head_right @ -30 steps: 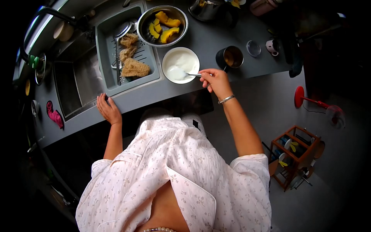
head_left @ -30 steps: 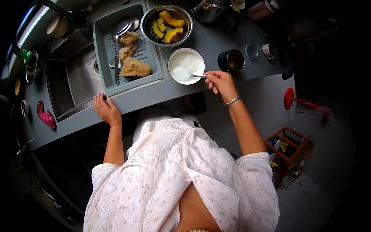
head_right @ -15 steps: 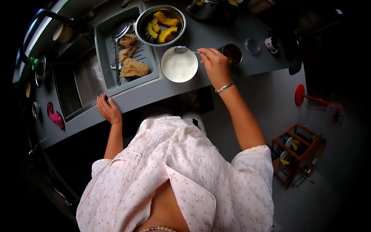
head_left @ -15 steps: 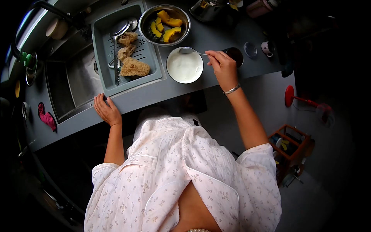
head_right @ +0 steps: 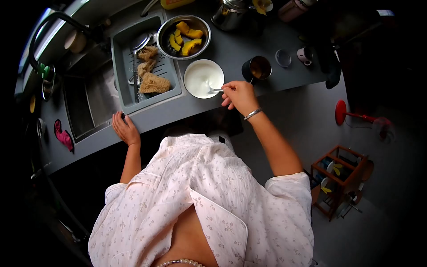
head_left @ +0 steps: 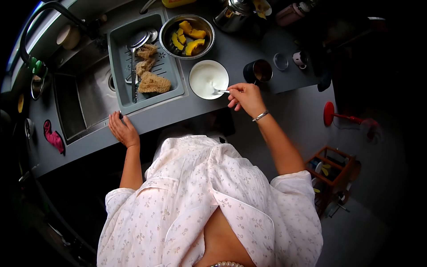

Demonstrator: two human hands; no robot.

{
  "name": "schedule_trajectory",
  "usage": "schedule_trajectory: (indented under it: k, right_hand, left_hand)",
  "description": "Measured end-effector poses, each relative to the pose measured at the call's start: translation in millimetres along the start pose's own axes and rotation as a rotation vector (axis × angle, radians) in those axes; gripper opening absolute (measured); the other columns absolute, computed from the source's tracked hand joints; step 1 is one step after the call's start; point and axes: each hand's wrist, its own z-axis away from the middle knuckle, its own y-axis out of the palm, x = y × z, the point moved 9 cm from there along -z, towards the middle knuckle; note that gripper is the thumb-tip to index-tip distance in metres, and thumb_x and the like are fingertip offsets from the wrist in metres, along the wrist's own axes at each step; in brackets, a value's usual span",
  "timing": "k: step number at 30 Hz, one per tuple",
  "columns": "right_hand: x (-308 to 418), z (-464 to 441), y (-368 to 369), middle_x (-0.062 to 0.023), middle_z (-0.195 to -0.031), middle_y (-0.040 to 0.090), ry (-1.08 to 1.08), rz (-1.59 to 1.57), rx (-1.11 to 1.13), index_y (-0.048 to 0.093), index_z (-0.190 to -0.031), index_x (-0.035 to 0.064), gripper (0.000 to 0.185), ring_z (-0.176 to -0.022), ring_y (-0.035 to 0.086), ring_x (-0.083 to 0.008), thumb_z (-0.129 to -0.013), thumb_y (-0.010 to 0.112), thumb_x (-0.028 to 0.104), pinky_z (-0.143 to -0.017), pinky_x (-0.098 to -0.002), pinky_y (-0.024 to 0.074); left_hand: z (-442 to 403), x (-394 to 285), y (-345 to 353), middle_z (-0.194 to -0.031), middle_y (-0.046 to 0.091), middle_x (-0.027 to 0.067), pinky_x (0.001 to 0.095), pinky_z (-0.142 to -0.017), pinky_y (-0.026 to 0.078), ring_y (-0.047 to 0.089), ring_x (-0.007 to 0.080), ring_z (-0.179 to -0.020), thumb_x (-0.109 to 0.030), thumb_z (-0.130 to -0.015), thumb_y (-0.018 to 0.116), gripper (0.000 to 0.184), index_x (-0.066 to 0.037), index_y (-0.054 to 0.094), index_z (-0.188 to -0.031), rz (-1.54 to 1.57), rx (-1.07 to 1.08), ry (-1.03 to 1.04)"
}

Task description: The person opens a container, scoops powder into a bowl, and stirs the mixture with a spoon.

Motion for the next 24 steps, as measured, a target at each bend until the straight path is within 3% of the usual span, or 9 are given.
schedule_trajectory:
  k: [4,8,13,20,22,24]
  right_hand:
    - [-33,-1,9,-0.0133,-0.084,0.069,0.143,-0.339,-0.021,0.064,-0.109,-0.0085,0.026,-0.067,0.071,-0.0191,-0.093,0.059,0.011,-0.050,-0.0233,0.0547]
    - [-25,2,4,-0.0133,-0.086,0.069,0.068,-0.381,-0.072,0.063,-0.111,-0.0083,0.026,-0.070,0.071,-0.0186,-0.094,0.058,0.010,-0.051,-0.0229,0.0550]
    - [10,10,-21,-0.0108,-0.087,0.070,-0.224,-0.276,-0.247,0.067,-0.107,-0.0063,0.023,-0.068,0.070,-0.0156,-0.094,0.060,0.010,-0.051,-0.0219,0.0536]
    - [25,19,-22,-0.0099,-0.089,0.070,-0.427,0.040,-0.395,0.071,-0.106,0.0000,0.019,-0.063,0.067,-0.0132,-0.091,0.062,0.007,-0.054,-0.0232,0.0532]
    - [29,26,-15,-0.0106,-0.092,0.069,-0.578,0.135,-0.451,0.071,-0.105,0.0004,0.018,-0.066,0.067,-0.0157,-0.089,0.063,0.005,-0.055,-0.0244,0.0539]
    - [21,27,-6,-0.0135,-0.096,0.069,-0.566,0.224,-0.453,0.071,-0.102,0.0021,0.016,-0.072,0.069,-0.0203,-0.088,0.064,0.004,-0.058,-0.0286,0.0554]
  left_hand:
    - [0,2,1,-0.135,0.054,0.0102,0.0467,-0.117,0.021,0.039,0.0295,-0.137,-0.025,-0.097,0.050,0.035,-0.005,0.055,-0.126,-0.014,-0.010,0.004]
    - [1,3,1,-0.134,0.054,0.0098,0.0469,-0.117,0.021,0.039,0.0292,-0.136,-0.024,-0.096,0.051,0.035,-0.005,0.054,-0.125,-0.007,-0.017,0.009]
    - [0,1,0,-0.134,0.054,0.0107,0.0468,-0.116,0.022,0.039,0.0297,-0.136,-0.023,-0.096,0.051,0.034,-0.005,0.054,-0.125,0.013,-0.026,0.013]
    - [0,0,1,-0.132,0.055,0.0132,0.0463,-0.116,0.023,0.039,0.0316,-0.135,-0.020,-0.095,0.052,0.033,-0.004,0.055,-0.124,0.006,-0.038,0.032]
    - [1,1,0,-0.132,0.055,0.0136,0.0465,-0.116,0.023,0.039,0.0320,-0.135,-0.020,-0.095,0.052,0.033,-0.004,0.055,-0.124,0.014,-0.040,0.035]
    - [0,1,0,-0.131,0.055,0.0149,0.0462,-0.113,0.027,0.041,0.0337,-0.133,-0.020,-0.094,0.055,0.033,-0.003,0.057,-0.122,0.020,-0.038,0.019]
